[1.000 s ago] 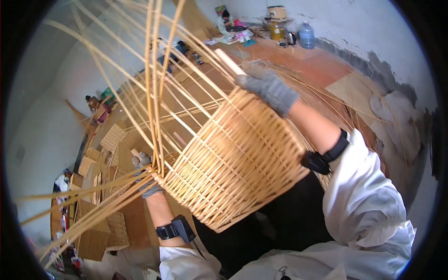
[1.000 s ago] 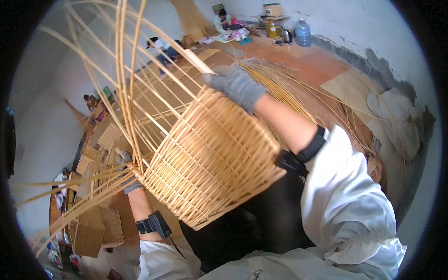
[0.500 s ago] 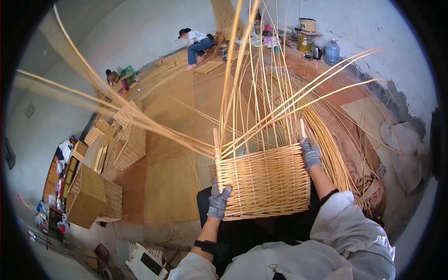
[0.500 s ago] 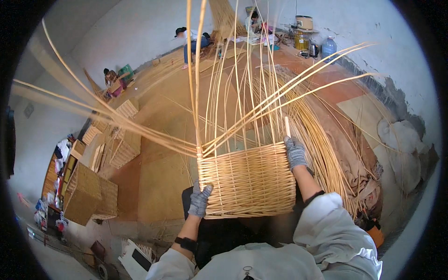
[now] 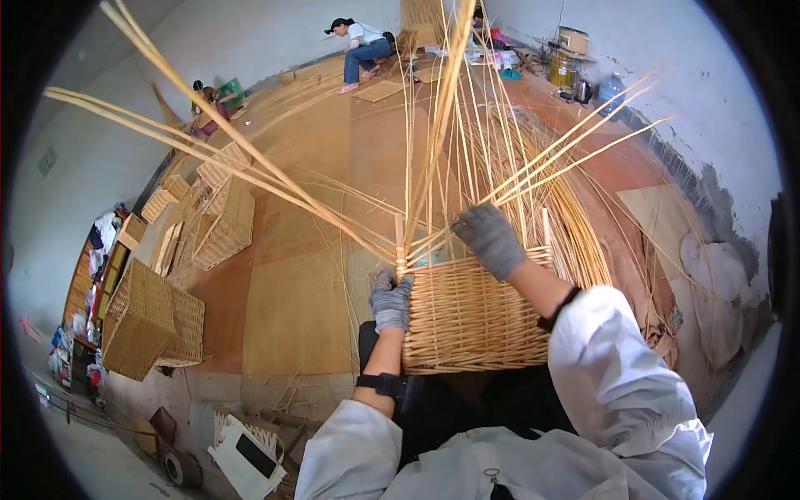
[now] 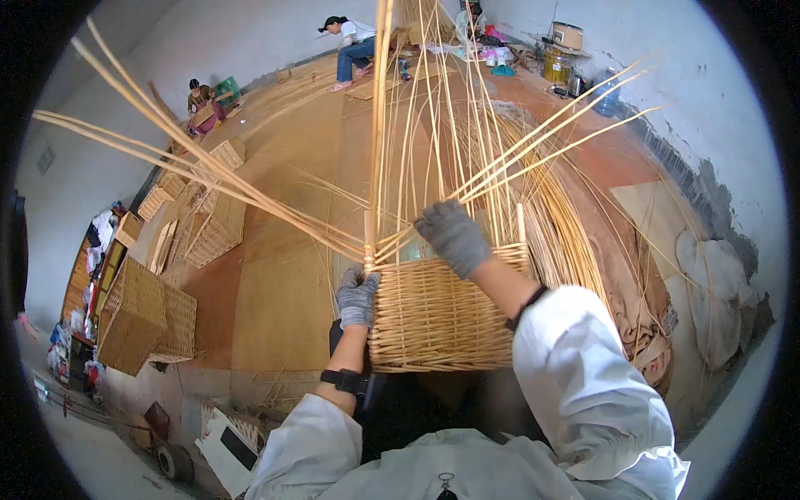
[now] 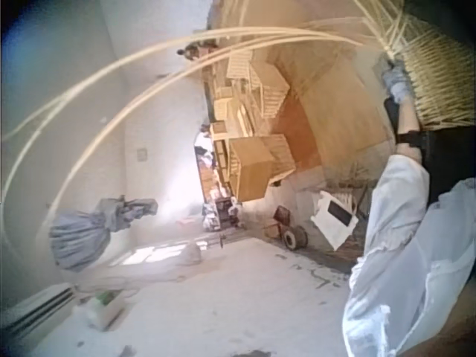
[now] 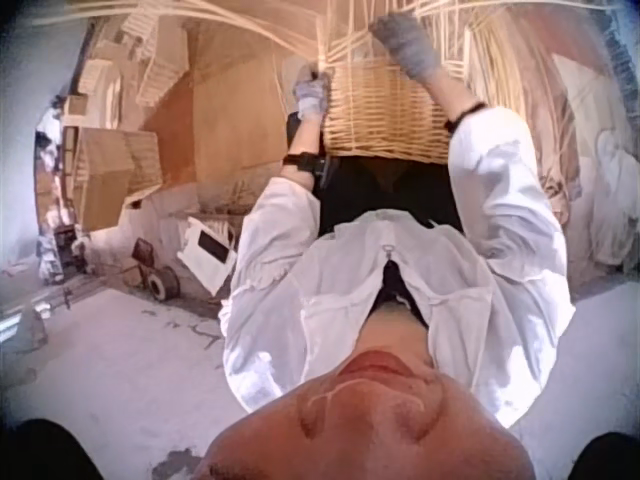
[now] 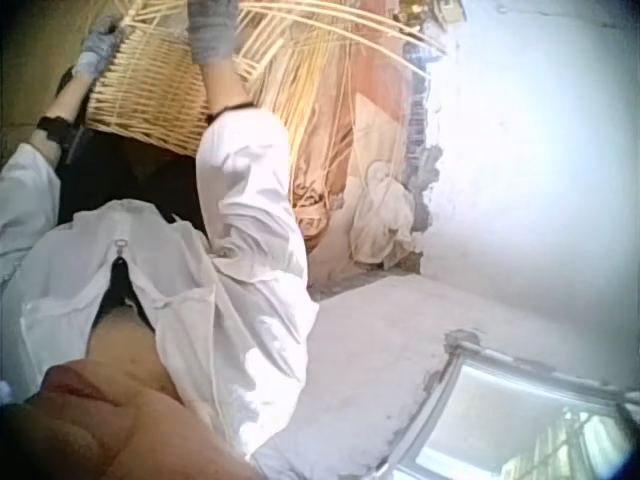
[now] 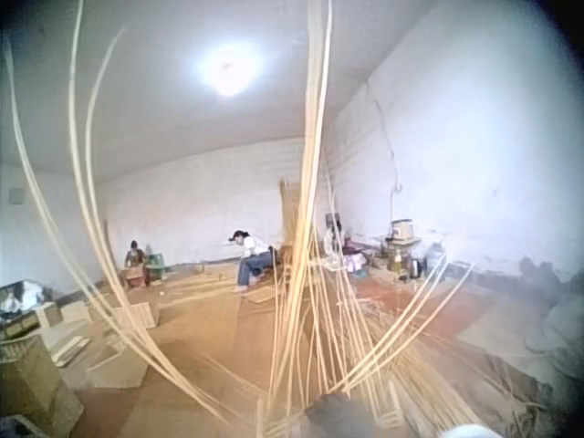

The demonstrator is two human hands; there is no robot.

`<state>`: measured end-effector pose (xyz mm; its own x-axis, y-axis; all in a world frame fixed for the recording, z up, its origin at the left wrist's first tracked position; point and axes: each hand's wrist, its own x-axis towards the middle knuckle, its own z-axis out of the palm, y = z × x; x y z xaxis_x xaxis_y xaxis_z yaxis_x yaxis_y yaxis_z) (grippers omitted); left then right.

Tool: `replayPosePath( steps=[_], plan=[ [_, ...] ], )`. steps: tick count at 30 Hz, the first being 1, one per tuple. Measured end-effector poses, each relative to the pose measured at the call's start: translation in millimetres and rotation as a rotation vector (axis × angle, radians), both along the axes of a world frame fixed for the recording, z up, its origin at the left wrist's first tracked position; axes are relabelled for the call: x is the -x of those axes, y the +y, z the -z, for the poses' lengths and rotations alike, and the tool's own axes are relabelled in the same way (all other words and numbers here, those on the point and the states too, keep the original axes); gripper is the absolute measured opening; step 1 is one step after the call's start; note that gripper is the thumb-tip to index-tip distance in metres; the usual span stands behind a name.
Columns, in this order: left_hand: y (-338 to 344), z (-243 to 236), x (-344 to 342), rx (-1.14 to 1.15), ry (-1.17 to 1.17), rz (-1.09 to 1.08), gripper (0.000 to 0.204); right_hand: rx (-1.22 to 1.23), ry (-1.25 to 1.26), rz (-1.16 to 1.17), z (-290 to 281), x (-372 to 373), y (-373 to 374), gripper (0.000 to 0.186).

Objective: The recorder is weaving a rectangular wicker basket using long thin strips of wood or vine, including measuring the basket with a tape measure.

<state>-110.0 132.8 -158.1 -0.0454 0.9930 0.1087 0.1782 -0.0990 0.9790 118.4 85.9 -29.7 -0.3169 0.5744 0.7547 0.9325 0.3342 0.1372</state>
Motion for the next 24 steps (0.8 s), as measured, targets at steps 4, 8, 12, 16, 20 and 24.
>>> replayPosePath(
  steps=[4, 8, 12, 16, 20, 24],
  plan=[
    [11, 3, -27, 0.065, -0.118, -0.023, 0.022, 0.695, -0.568, 0.095, 1, -13, 49, 0.018],
    [14, 7, -7, 0.098, -0.199, -0.046, 0.019, 0.618, -0.56, -0.136, -18, 8, 19, 0.02],
    [25, -16, -24, 0.161, -0.277, 0.019, 0.025, 0.85, -0.051, 0.074, 41, -29, 4, 0.024],
    [76, -14, -15, 0.278, -0.214, 0.327, 0.056, 0.799, 0.107, -0.103, 53, -30, 18, 0.028],
    [96, -7, -28, 0.359, -0.212, 0.436, 0.051, 1.017, 0.136, 0.006, 54, -30, 31, 0.032],
    [110, 27, -29, 0.586, -0.362, 0.364, 0.04, 1.08, 1.898, -0.184, 31, -25, 69, 0.03]
  ],
)
